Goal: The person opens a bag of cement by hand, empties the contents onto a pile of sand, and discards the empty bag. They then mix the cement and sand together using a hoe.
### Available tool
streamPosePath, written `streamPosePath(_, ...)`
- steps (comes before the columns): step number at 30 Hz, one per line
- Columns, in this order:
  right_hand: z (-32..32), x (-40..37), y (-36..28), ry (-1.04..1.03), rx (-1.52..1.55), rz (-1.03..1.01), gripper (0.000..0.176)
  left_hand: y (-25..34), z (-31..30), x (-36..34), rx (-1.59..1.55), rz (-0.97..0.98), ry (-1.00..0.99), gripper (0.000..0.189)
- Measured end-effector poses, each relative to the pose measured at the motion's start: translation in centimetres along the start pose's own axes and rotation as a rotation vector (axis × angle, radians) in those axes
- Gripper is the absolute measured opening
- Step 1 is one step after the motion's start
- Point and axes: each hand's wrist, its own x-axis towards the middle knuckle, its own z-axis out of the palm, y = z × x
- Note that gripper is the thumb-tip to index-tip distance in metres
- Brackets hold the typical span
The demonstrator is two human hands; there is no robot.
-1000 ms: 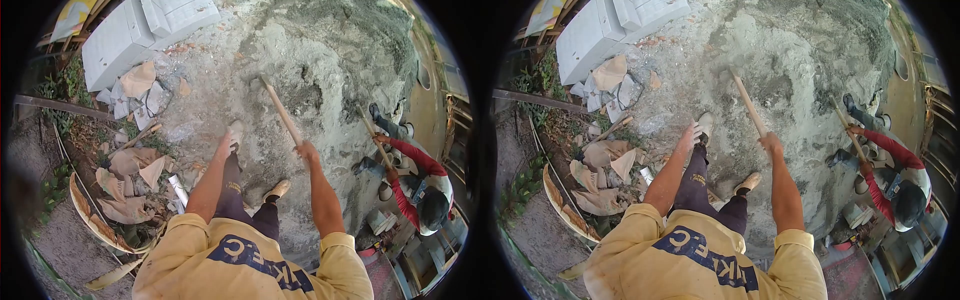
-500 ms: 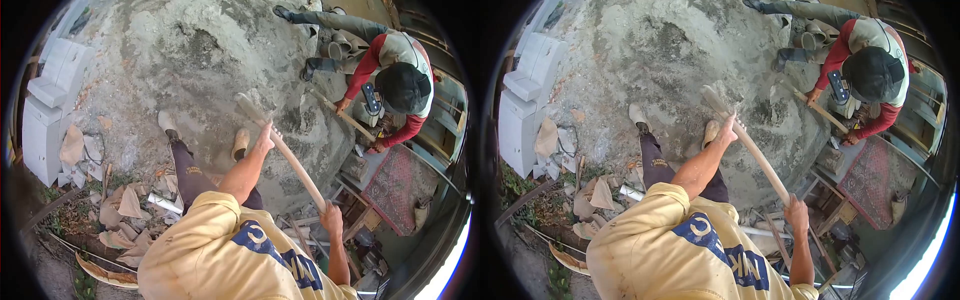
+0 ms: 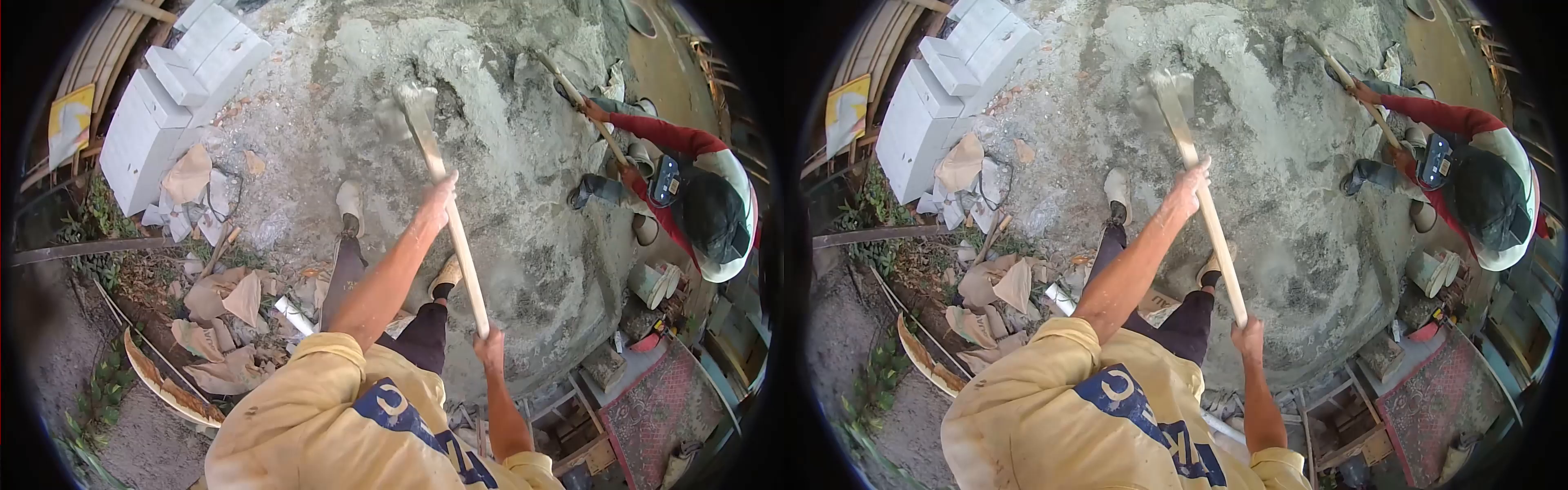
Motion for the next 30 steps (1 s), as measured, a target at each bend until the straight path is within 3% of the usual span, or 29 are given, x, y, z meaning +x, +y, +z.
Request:
streamPosePath(3, 2.8, 11.8, -10.5, 0.065, -0.006, -0.252, 0.027, 17.0, -1.1, 1.6, 0.040, 0.275, -0.291, 0.056)
streamPosePath(4, 2.4, 15.6, -14.8, 0.003, 0.030, -0.323, 0.031, 20.9, -1.8, 3.2, 0.096, 0.302, -0.339, 0.090)
streamPosePath(5, 1.4, 17.7, -19.9, 0.045, 0.014, -0.394, 0.034, 23.7, -2.8, 3.3, 0.121, 0.405, -0.346, 0.110)
streamPosePath(6, 1.3, 20.6, -22.8, 0.017, 0.052, -0.425, 0.033, 25.7, -3.1, 0.7, 0.149, 0.518, -0.152, 0.111)
streamPosePath(9, 2.5, 26.1, -26.4, -0.091, 0.153, -0.398, 0.033, 26.2, -9.5, 2.6, 0.256, 0.560, 0.001, 0.106)
streamPosePath(11, 3.5, 27.1, -26.5, -0.147, 0.154, -0.349, 0.037, 22.6, -15.4, 4.8, 0.232, 0.388, -0.048, 0.101)
streamPosePath(12, 4.2, 26.9, -24.9, -0.096, 0.005, -0.307, 0.037, 20.0, -18.0, 5.2, 0.201, 0.281, -0.013, 0.105)
streamPosePath(14, 7.0, 28.1, -16.2, -0.147, -0.202, -0.209, 0.040, 14.7, -22.4, 4.1, 0.135, 0.118, 0.015, 0.112)
streamPosePath(16, 6.3, 24.6, -11.5, -0.221, -0.305, -0.009, 0.042, 9.3, -26.2, 4.8, 0.087, -0.054, 0.107, 0.111)
streamPosePath(18, 5.1, 22.4, -7.2, -0.312, -0.449, 0.148, 0.043, 3.9, -28.8, 6.6, 0.069, -0.149, 0.226, 0.096)
streamPosePath(21, 3.9, 21.8, -4.5, -0.339, -0.527, 0.139, 0.045, 0.6, -27.5, 5.4, 0.116, -0.191, 0.142, 0.097)
streamPosePath(22, 3.3, 22.1, -5.1, -0.334, -0.525, 0.148, 0.045, -0.1, -26.9, 5.4, 0.183, -0.190, 0.048, 0.104)
streamPosePath(25, -0.5, 21.2, -9.0, -0.364, -0.509, 0.138, 0.043, -1.7, -22.2, 4.5, 0.231, -0.230, -0.012, 0.103)
streamPosePath(28, -5.1, 19.8, -4.8, -0.370, -0.538, 0.013, 0.036, -5.9, -17.5, 5.4, 0.268, -0.287, -0.089, 0.105)
streamPosePath(30, -10.2, 14.5, -2.7, -0.357, -0.515, -0.012, 0.031, -9.9, -13.2, 4.1, 0.248, -0.388, -0.129, 0.107)
